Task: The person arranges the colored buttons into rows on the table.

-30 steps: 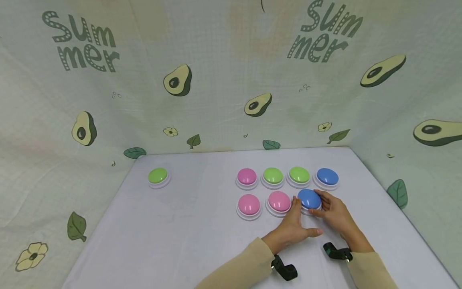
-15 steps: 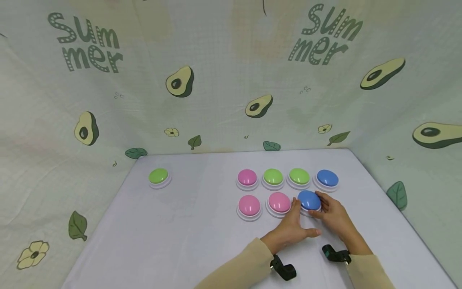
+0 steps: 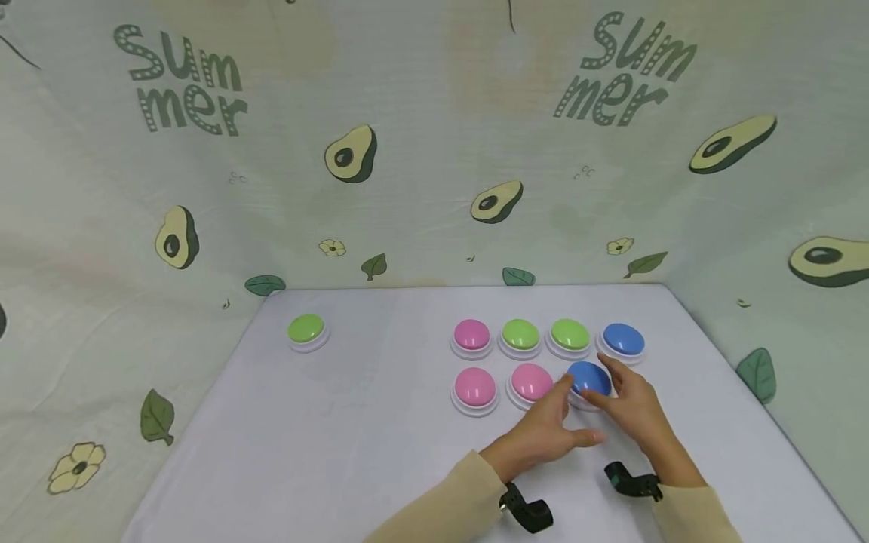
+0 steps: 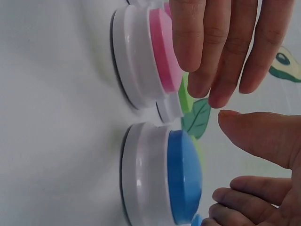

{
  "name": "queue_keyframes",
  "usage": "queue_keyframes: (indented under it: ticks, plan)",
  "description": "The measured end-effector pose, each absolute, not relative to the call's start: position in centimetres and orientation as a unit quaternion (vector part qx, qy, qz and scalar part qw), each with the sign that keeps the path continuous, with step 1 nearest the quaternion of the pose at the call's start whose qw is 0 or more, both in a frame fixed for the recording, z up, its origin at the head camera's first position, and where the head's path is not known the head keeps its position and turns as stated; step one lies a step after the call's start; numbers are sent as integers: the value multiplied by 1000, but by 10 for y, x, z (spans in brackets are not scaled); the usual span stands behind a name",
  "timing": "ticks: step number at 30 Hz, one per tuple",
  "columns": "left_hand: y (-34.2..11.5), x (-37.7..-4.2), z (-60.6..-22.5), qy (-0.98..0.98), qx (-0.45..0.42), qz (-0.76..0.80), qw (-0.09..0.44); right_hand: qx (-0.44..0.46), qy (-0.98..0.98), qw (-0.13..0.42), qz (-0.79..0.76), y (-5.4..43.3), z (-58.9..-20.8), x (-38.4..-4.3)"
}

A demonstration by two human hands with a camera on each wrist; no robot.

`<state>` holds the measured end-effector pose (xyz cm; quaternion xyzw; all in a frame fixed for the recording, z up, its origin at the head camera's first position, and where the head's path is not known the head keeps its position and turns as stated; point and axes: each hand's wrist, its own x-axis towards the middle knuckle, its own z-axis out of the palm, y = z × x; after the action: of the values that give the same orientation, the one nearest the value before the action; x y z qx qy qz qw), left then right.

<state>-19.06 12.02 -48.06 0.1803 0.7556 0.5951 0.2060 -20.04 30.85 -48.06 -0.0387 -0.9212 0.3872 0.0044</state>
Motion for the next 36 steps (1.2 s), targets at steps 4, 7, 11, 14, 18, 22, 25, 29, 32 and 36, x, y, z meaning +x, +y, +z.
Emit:
queue_keyframes:
  ticks: [4,7,11,14,18,22,25,29,32,36]
  plan:
    - [97,-192,-472,747,187,604,207,-34,-941,40,334,295,-474,-202]
    - [73,-196,-469,742,179,610,212,-25,-943,55,326,284,-469,-202]
    - [38,-206,-469,731,168,629,204,-3,-933,57,355,261,-463,-202]
    - [9,-216,-470,729,161,642,176,29,-921,62,385,241,-459,-204]
    - [-30,-227,-475,721,157,661,136,68,-893,55,441,214,-460,-208]
    - [-71,-232,-482,724,139,665,121,89,-867,38,489,188,-465,-214]
    - [-101,-233,-485,741,114,654,101,113,-853,26,509,170,-468,-218]
    - [-139,-240,-489,768,65,634,56,141,-832,4,536,144,-473,-222]
    - [-168,-249,-492,790,23,613,22,153,-819,-16,552,124,-477,-225]
    - [-205,-262,-495,815,-25,578,-22,177,-806,-42,563,98,-481,-228]
